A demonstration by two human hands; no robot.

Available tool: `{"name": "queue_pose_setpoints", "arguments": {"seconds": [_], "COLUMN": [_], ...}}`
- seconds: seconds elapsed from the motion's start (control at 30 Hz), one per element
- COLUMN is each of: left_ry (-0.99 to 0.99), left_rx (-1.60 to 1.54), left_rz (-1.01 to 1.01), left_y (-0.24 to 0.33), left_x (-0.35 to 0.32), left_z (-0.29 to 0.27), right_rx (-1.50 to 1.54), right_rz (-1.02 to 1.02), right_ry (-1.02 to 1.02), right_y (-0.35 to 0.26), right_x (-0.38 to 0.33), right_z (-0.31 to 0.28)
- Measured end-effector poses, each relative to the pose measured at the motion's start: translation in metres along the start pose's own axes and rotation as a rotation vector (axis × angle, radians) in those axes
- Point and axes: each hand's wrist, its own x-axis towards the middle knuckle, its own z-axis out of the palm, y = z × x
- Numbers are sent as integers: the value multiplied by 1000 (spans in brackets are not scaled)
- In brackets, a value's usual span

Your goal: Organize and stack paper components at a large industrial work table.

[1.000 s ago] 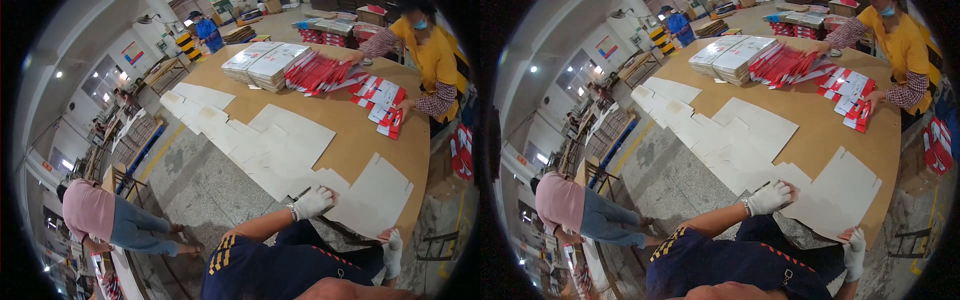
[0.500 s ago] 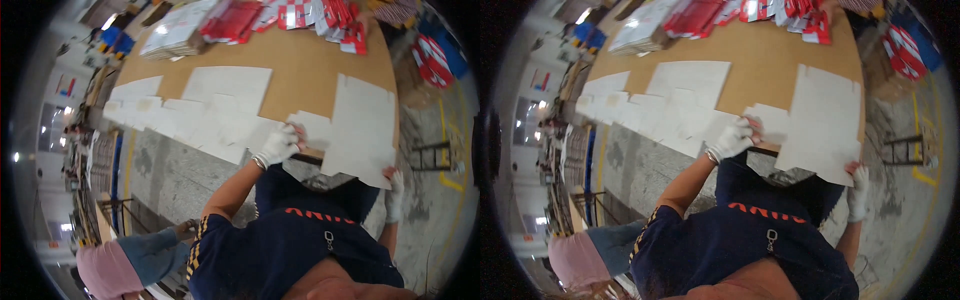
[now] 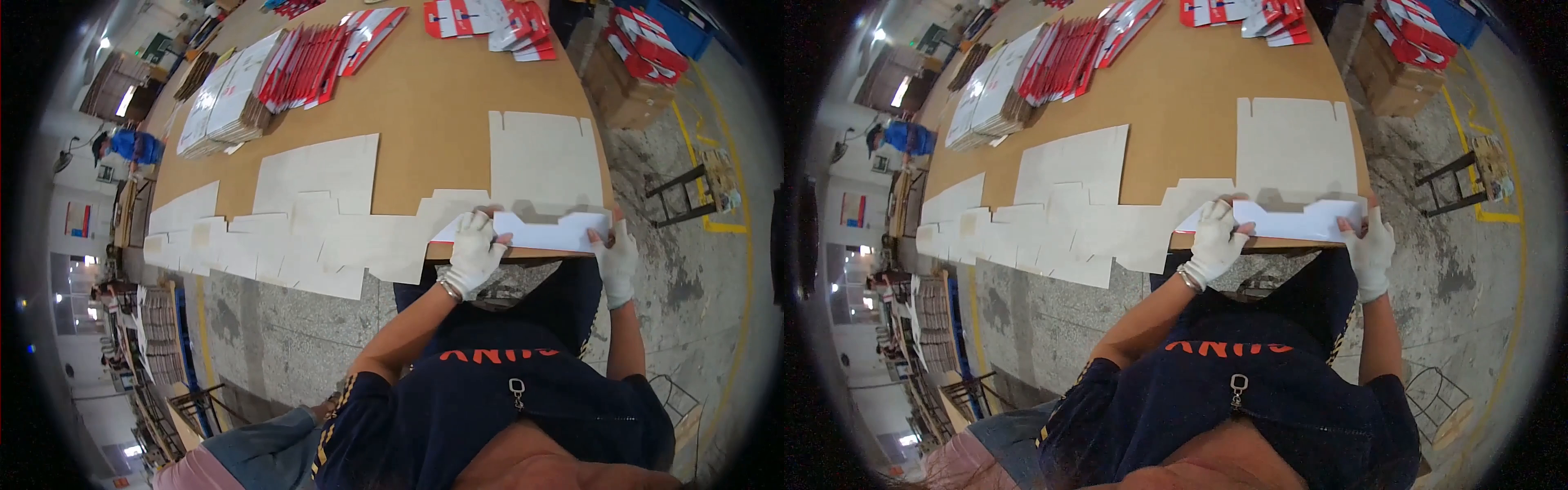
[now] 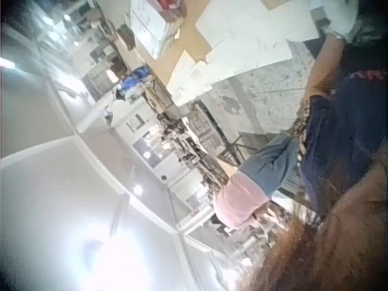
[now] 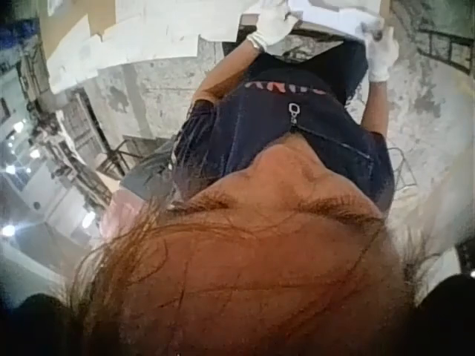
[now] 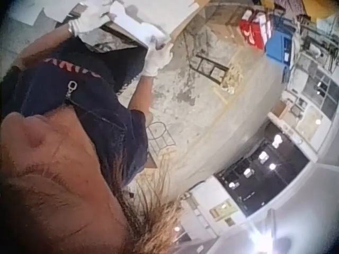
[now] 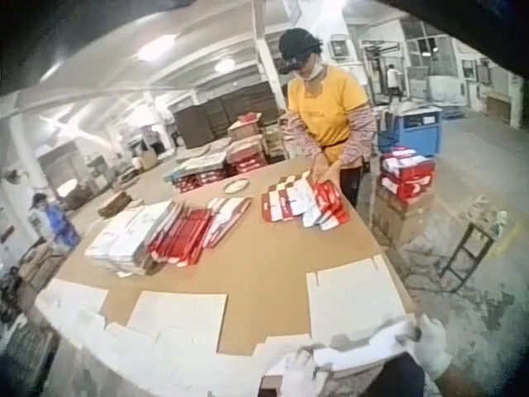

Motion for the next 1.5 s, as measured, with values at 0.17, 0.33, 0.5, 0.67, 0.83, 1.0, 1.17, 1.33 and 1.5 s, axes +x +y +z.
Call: {"name": "queue_pose_setpoints", "arguments": {"seconds": [0.17,0.33,0.5,0.67,0.83,1.0,1.17,1.33,1.5], "left_ry": [208,-49,-43,-128,-95,347,148,70,240], "left_rx": [319,206,202,147,64,631,470,76,-244], "left_rz": [191,365,639,493,428,593,271,390,38], "left_y": [10,34,50,36,32,-14,-87,-94,-93], "left_x": [4,-4,-9,-15,-14,-43,-93,-78,-59], "left_z": [17,21,62,33,29,37,-29,-59,-54], "right_rx": [371,1129,1279,518,115,-88,-129,53,962], "right_rz": [54,502,410,-26,-739,-833,-877,-803,-227], "right_ry": [237,-395,-176,269,460,-25,-59,-151,-342], "right_y": [11,2,-31,-8,1,-9,15,18,38], "right_x": [-26,-105,-101,-47,-2,27,41,43,48], "right_z": [17,46,68,44,68,43,59,44,71]}}
